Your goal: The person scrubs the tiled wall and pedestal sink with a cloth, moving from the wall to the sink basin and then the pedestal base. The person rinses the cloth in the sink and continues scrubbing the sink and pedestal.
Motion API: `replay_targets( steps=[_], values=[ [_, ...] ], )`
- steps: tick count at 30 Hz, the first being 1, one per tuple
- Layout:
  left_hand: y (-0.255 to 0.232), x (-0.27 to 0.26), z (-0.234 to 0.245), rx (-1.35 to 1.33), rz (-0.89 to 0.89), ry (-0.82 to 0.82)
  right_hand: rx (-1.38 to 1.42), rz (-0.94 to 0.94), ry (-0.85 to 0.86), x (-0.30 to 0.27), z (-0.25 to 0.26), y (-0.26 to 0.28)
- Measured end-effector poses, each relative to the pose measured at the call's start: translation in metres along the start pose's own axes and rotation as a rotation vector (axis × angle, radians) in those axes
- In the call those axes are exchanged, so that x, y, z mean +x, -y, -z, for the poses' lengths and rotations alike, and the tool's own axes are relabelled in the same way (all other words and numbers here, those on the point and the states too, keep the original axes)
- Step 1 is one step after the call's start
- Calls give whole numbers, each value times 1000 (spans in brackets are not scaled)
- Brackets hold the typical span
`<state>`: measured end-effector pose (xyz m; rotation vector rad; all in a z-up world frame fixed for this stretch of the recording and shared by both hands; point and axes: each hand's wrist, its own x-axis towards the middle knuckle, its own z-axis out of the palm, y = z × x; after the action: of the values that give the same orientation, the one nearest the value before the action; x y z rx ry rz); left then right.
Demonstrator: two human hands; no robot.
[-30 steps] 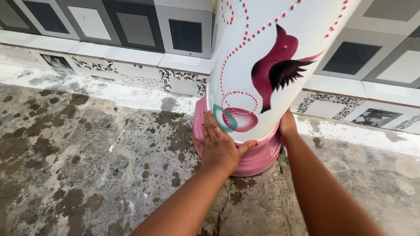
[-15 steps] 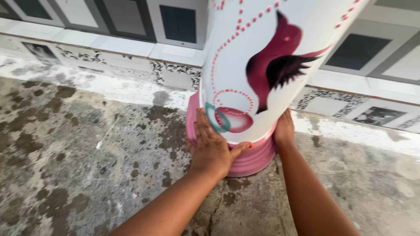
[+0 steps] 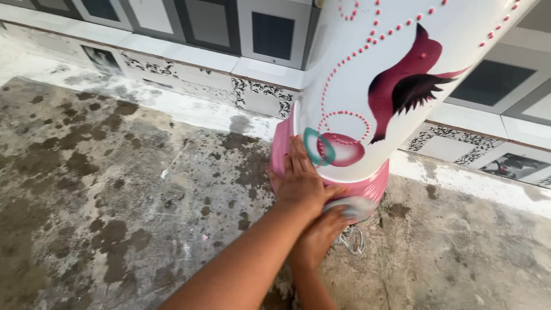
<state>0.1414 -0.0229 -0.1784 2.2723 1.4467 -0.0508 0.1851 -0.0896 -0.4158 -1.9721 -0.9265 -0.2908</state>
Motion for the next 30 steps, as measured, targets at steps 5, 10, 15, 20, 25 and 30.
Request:
replay_targets(
  steps=[5,10,15,20,25,30],
  values=[
    [64,-4,16,27,-136,-112,-410,662,398,15,47,-15],
    [96,-22,28,-172,7,-200,-712,1240,489,88,15,23],
    [115,-46,43,-214,101,-188,-1128,1054,612,160,-61,130],
    [147,-66,55,-190,196,-134,-1163,883,764,175,-76,162],
    [169,-90,66,-213,254,-96,-1085,1005,827,147,-36,164],
    [169,-92,58,-201,217,-150,-828,1281,780,119,13,121]
  ],
)
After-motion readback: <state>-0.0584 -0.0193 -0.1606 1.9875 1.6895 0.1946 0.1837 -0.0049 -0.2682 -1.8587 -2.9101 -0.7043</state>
